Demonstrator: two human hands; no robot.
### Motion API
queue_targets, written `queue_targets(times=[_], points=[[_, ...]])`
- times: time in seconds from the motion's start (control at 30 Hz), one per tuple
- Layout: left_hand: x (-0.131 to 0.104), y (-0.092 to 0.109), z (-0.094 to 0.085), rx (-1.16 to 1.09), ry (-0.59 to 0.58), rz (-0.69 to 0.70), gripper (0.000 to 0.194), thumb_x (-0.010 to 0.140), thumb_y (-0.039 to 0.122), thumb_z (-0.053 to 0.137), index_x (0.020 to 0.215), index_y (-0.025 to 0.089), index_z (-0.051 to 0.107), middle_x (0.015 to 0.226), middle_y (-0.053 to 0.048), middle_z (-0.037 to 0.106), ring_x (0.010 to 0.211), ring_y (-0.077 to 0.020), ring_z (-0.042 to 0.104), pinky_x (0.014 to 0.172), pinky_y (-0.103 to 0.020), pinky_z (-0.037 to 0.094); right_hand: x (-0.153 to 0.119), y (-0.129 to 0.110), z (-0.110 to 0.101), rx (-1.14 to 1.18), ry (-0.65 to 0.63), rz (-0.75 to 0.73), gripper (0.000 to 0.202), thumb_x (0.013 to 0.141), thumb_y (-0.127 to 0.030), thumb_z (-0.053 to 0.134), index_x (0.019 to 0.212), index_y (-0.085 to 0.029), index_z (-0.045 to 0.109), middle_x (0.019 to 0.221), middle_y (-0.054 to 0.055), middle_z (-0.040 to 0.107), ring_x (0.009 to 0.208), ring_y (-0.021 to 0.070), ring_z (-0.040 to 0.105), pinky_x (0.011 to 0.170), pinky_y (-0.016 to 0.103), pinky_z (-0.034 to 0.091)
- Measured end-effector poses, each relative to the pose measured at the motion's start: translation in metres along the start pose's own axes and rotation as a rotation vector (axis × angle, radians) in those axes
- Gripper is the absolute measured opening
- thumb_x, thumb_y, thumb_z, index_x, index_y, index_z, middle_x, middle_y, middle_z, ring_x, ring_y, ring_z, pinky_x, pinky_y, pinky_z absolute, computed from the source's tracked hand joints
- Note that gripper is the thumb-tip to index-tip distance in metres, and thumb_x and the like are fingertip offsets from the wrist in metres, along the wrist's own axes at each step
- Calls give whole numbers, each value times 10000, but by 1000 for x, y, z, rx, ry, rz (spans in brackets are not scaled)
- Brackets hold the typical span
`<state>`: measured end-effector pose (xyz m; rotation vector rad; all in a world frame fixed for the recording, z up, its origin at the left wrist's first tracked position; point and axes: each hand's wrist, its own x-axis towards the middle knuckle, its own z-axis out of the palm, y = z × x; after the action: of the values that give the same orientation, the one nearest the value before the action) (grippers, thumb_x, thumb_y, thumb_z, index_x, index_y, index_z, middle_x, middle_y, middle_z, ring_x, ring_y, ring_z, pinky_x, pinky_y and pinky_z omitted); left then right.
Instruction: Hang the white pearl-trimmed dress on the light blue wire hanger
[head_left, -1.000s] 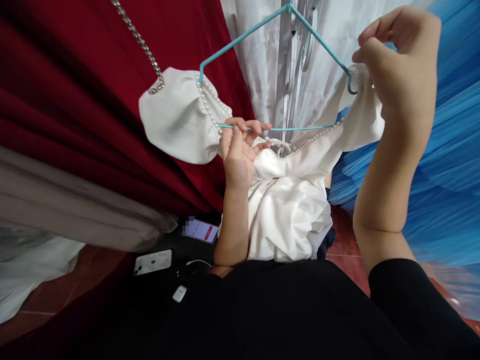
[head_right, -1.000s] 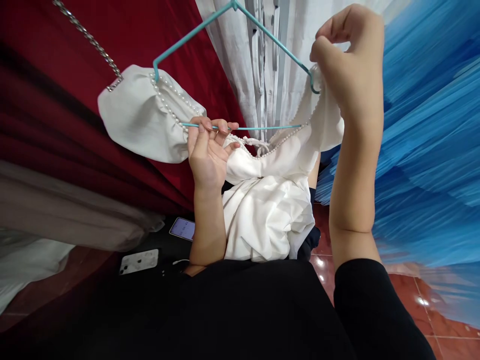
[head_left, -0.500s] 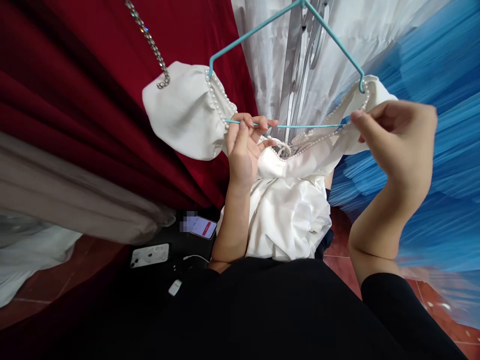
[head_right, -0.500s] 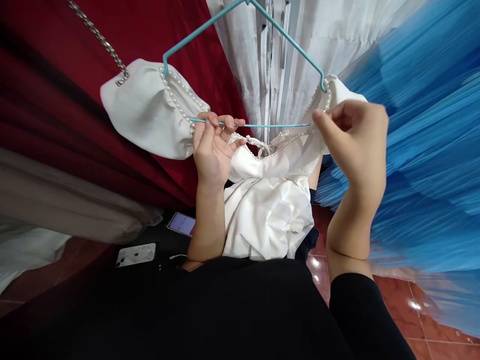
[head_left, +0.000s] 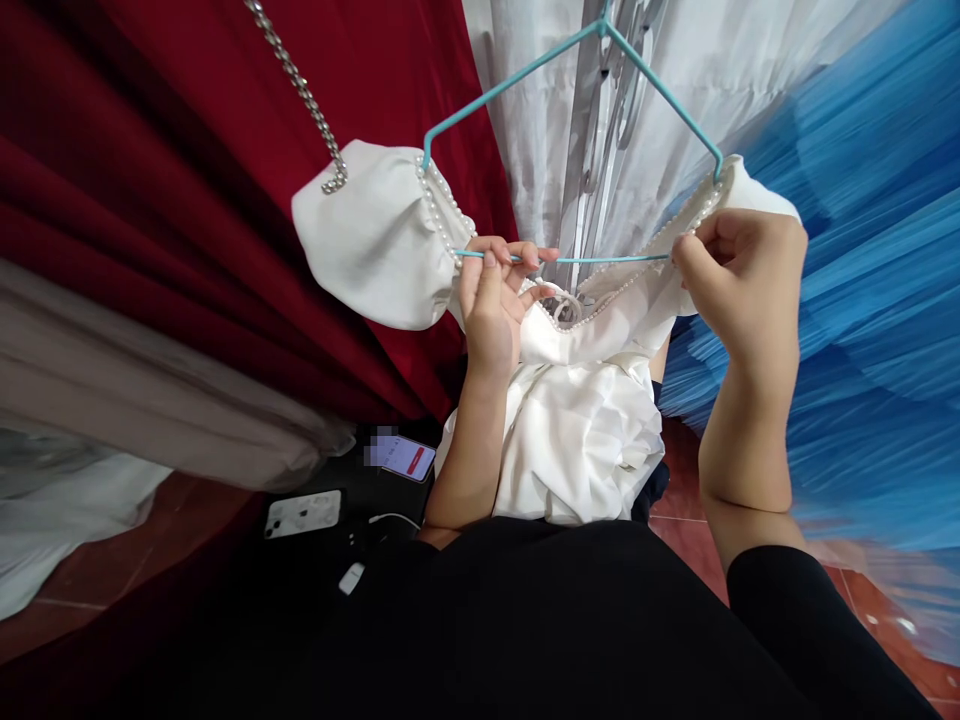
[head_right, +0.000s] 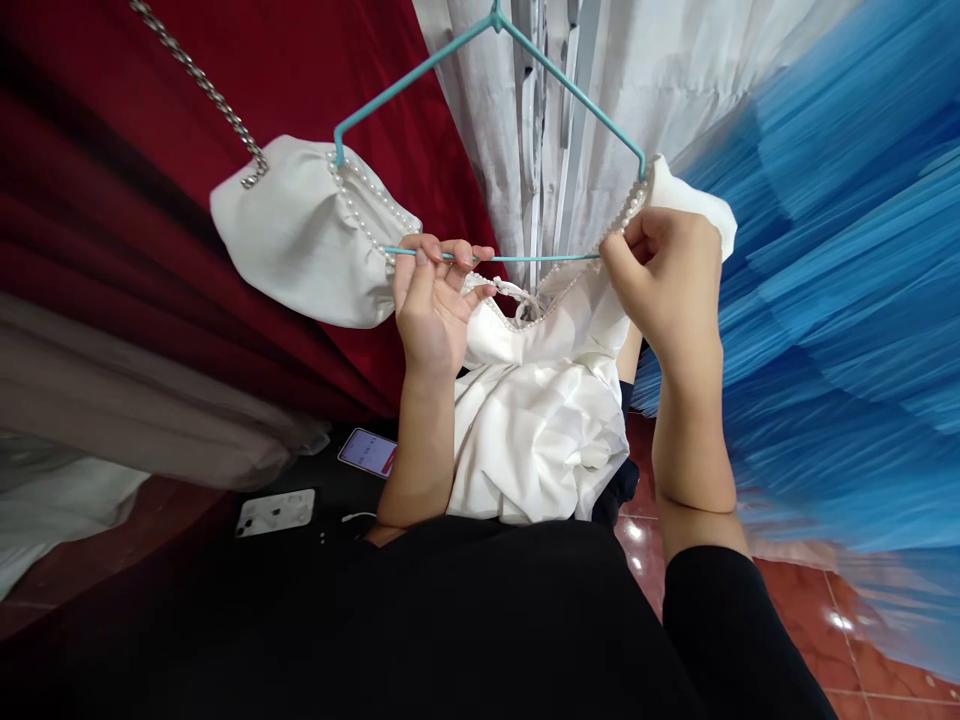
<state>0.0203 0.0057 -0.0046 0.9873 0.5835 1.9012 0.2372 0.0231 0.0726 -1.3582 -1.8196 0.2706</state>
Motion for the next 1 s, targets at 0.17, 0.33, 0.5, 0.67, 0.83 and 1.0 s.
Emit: queue_targets(times=[0.17, 0.33, 0.5, 0.67, 0.83, 1.0], points=[[-1, -1, 0, 23, -7, -11, 251, 1005, 479, 575, 944, 264, 462, 943, -31, 666, 1091, -232, 738, 720, -269, 565, -14, -17, 1, 113, 74, -114, 342, 920, -319, 704, 661, -239, 496, 593, -39, 495, 554, 108, 417, 553, 312, 313], [-1, -1, 0, 39, -15, -6, 278, 1006, 506, 581, 954, 262, 458, 981, -44, 683, 1144, -239, 735, 774, -287, 604, -13, -27, 31, 128, -76, -395, 169, 973, -421, 655, 901, -272, 618, 888, 28, 687, 810, 202, 611, 782, 392, 513], [-3, -4, -1, 87, -33, 9, 317, 1007, 562, 563, 987, 252, 503, 1062, -69, 728, 1251, -278, 709, 963, -407, 614, -5, -6, 83, 63, 27, -492, 90, 1000, -336, 595, 1009, -266, 650, 961, 19, 728, 901, 230, 638, 997, 499, 458], [-22, 6, -4, 339, -145, -77, 460, 1000, 614, 570, 1214, 217, 658, 1220, -120, 773, 1157, -270, 760, 933, -370, 624, -7, 4, 83, 112, 146, -454, 102, 977, -348, 653, 943, -261, 694, 880, -1, 720, 825, 199, 628, 990, 482, 442], [-29, 42, 0, 517, -93, 339, 179, 1012, 302, 653, 1006, 170, 774, 889, -45, 780, 832, -156, 749, 768, -273, 591, -7, 0, 67, 92, 72, -431, 73, 964, -315, 680, 920, -260, 700, 826, -14, 702, 808, 190, 634, 987, 482, 435], [7, 59, -7, 831, 33, 870, 342, 781, 106, 799, 1114, 102, 723, 1116, -95, 686, 1115, -252, 631, 1068, -446, 493, -11, -3, 63, 50, 61, -445, 64, 971, -285, 655, 926, -261, 695, 832, -3, 709, 814, 197, 625, 958, 474, 425]])
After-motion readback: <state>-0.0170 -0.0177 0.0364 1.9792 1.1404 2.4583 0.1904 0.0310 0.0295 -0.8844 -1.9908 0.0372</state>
